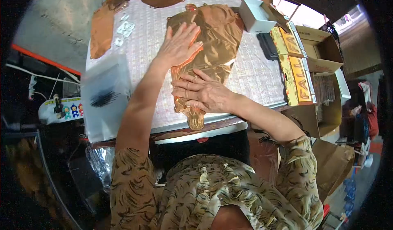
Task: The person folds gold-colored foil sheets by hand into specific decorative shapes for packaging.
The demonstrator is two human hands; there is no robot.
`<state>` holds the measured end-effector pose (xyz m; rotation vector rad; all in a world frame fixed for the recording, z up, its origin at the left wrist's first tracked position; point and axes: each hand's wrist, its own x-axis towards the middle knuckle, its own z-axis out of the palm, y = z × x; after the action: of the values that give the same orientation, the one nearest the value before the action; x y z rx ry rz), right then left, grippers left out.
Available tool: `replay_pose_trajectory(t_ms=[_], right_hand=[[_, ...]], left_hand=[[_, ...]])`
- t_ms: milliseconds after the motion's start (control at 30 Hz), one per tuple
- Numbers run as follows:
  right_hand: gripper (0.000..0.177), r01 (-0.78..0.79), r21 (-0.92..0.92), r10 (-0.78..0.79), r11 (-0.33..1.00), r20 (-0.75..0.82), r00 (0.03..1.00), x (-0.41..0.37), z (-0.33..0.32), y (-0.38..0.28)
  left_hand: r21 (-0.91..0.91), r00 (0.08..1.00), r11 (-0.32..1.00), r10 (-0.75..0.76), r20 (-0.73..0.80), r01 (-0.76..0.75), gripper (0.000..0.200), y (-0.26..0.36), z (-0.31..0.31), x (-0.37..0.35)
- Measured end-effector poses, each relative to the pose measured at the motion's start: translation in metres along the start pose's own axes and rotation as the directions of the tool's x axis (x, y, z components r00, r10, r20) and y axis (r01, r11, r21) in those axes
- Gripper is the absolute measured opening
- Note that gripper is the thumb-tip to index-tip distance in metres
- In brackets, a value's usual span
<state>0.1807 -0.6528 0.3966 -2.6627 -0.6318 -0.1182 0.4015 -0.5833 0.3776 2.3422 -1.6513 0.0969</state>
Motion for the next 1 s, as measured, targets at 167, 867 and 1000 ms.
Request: replay_pose_trajectory(t_ms=[167,867,1000], right_hand=[[0.041,-0.526,0.433,0.66,0.733,-0.264,0.703,0.011,-0.068,0.034],[0.04,-0.663,0.292,0.672,0.689,-0.6,0.434,0.116,-0.111,0.181],[0.053,-0.637,0.315,0.706,0.704,-0.406,0.58,0.123,-0.098,0.148]], left_hand=[[-0.024,1.0,0.999,0.025,-0.005,-0.025,0.066,-0.001,0.0,0.0],[0.06,0.999,0.998,0.031,-0.038,-0.028,0.06,0.003,-0.002,0.001],[0.051,0.999,0.998,0.036,-0.027,-0.035,0.061,0.001,-0.004,0.003]])
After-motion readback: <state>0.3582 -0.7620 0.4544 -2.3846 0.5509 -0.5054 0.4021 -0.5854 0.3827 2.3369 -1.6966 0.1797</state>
